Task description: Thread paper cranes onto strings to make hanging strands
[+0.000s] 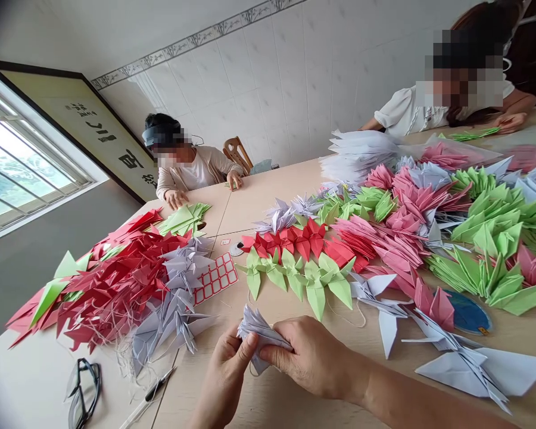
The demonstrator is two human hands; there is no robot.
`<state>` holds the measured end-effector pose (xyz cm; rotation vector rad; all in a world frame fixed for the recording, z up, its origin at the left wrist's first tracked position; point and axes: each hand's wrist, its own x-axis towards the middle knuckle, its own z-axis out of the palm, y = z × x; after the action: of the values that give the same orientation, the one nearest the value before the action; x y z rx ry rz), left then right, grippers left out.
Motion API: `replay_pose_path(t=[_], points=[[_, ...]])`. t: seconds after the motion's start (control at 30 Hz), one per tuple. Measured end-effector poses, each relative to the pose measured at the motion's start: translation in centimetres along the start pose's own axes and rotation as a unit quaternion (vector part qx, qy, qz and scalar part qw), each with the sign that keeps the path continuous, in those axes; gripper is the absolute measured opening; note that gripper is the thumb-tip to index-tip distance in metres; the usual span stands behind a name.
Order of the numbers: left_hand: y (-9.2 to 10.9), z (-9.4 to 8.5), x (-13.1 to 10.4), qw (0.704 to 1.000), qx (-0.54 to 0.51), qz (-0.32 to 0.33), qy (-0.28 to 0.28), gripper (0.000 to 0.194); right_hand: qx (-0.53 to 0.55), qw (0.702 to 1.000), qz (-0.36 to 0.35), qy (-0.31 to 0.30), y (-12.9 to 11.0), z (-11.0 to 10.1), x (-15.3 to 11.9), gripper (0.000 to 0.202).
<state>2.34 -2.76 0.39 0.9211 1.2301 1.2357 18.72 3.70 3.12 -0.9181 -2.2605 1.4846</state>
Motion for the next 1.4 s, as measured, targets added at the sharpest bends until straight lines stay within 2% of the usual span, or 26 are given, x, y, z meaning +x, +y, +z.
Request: replay_pose_path(t=[0.17,0.3,0.47,0.63,0.83,1.0,1.27,1.4], points=[[-0.1,0.1,0.0,0.999,-0.027,-0.02,0.015,0.033,0.026,0.999,0.005,-0.031,0.0,0.3,-0.1,0.031],[-0.1,0.3,0.1,0.999,-0.035,-0.025,0.022,0.036,0.06,0.998,0.007,-0.027,0.2,0.7,-0.1,0.03],[-0.1,0.0,0.1,1.0,-0.014,-0.006,0.016,0.028,0.053,0.998,0.028,-0.012,0.1,0.4,0.0,0.026],[0.1,-0.2,0.1,1.0,0.014,0.004,0.014,0.027,0.054,0.998,0.042,0.0,-0.2,0.2,0.0,0.031],[0.2,-0.2,0.2,0.999,-0.024,0.007,0.047,0.029,0.027,0.999,0.04,-0.012,0.0,0.3,0.0,0.026],[-0.1,-0.2,0.2,0.998,-0.046,0.007,0.052,0.031,0.058,0.997,0.044,-0.028,0.0,0.4,-0.1,0.025],[-0.4,0.2,0.0,0.991,-0.126,-0.026,0.035,0.033,0.177,0.982,0.042,-0.06,0.6,0.7,-0.2,0.03],[-0.5,0.0,0.1,0.989,-0.14,-0.03,0.031,0.032,0.149,0.987,0.033,-0.047,0.8,1.1,0.0,0.03]])
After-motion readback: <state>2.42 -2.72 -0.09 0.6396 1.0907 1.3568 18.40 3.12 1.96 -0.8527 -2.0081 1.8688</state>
